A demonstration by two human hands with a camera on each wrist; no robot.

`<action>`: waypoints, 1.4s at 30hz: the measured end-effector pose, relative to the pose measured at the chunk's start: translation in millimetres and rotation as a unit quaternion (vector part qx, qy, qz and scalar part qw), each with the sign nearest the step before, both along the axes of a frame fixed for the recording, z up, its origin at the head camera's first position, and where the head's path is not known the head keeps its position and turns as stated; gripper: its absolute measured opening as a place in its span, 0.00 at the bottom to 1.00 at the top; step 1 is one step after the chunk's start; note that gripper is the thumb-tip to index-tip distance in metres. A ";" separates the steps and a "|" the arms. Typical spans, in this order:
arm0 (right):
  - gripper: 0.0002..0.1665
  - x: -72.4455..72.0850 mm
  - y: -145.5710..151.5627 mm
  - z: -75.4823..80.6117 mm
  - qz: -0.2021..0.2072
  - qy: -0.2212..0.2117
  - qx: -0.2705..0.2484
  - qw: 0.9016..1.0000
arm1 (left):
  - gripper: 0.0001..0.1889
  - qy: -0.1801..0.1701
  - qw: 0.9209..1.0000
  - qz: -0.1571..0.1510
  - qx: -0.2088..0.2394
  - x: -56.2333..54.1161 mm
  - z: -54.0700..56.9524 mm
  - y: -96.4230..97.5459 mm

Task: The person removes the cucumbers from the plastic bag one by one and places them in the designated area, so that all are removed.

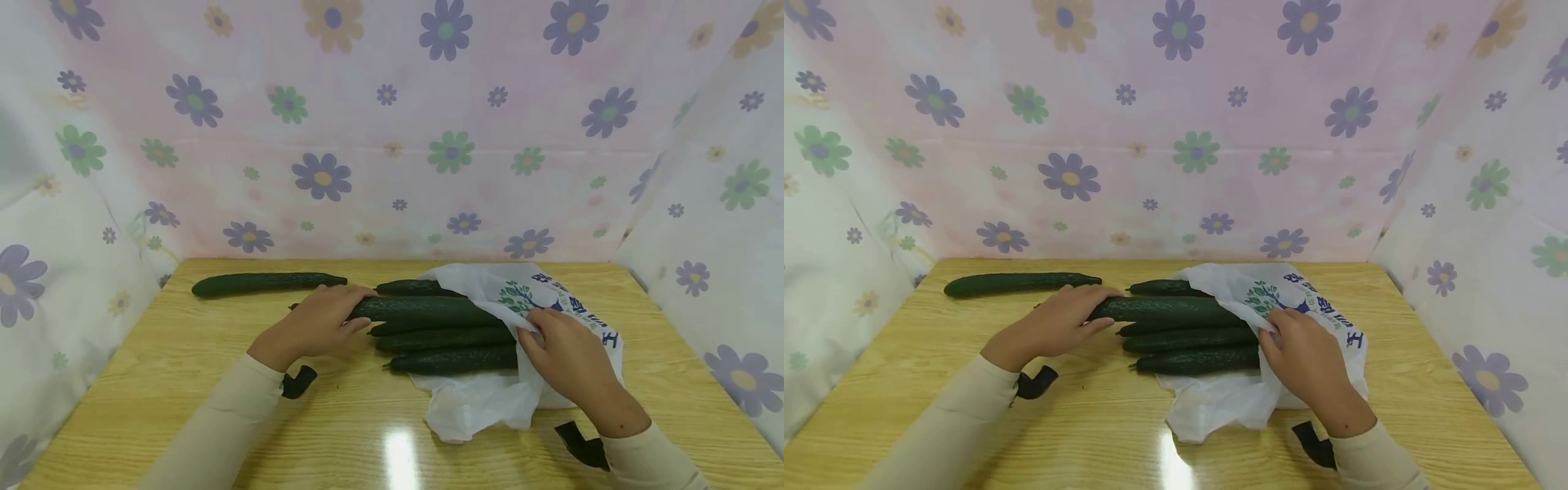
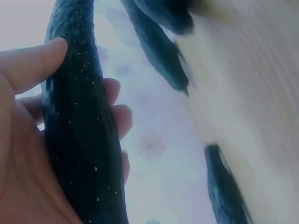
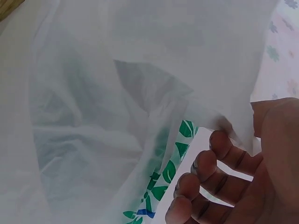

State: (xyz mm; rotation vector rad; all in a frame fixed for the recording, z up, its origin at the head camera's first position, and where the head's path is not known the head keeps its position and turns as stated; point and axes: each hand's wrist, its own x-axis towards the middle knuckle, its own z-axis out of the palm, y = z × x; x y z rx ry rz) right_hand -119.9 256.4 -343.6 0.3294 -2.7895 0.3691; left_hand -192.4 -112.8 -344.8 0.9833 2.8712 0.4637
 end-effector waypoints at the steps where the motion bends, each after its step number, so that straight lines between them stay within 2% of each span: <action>1: 0.17 0.5 0.1 -0.2 0.000 -0.002 -0.001 1.000 | 0.27 0.007 1.000 0.002 -0.006 0.4 0.2 -4.4; 9: 0.18 -0.5 -0.8 -2.7 0.005 0.003 -0.002 1.000 | 0.28 0.087 0.995 0.019 -0.055 0.6 0.1 -39.7; 16: 0.18 1.6 0.6 -3.1 0.000 -0.003 0.001 1.000 | 0.26 0.103 0.991 0.042 -0.070 -1.9 -4.8 -72.6; 21: 0.18 2.5 0.5 -4.4 0.002 0.004 -0.001 1.000 | 0.26 0.085 0.991 0.062 -0.077 -3.6 -4.8 -95.4; 29: 0.18 0.0 -1.0 -0.8 0.008 0.006 -0.004 1.000 | 0.27 0.046 0.993 0.089 -0.063 -2.9 -3.2 -129.0; 35: 0.18 0.9 -1.1 -1.5 0.003 0.001 -0.003 1.000 | 0.27 0.024 0.992 0.108 -0.060 -2.7 -10.7 -149.0; 42: 0.20 0.5 -0.3 -1.7 0.003 0.007 -0.002 1.000 | 0.26 0.018 0.991 0.118 -0.060 -8.1 -15.8 -164.9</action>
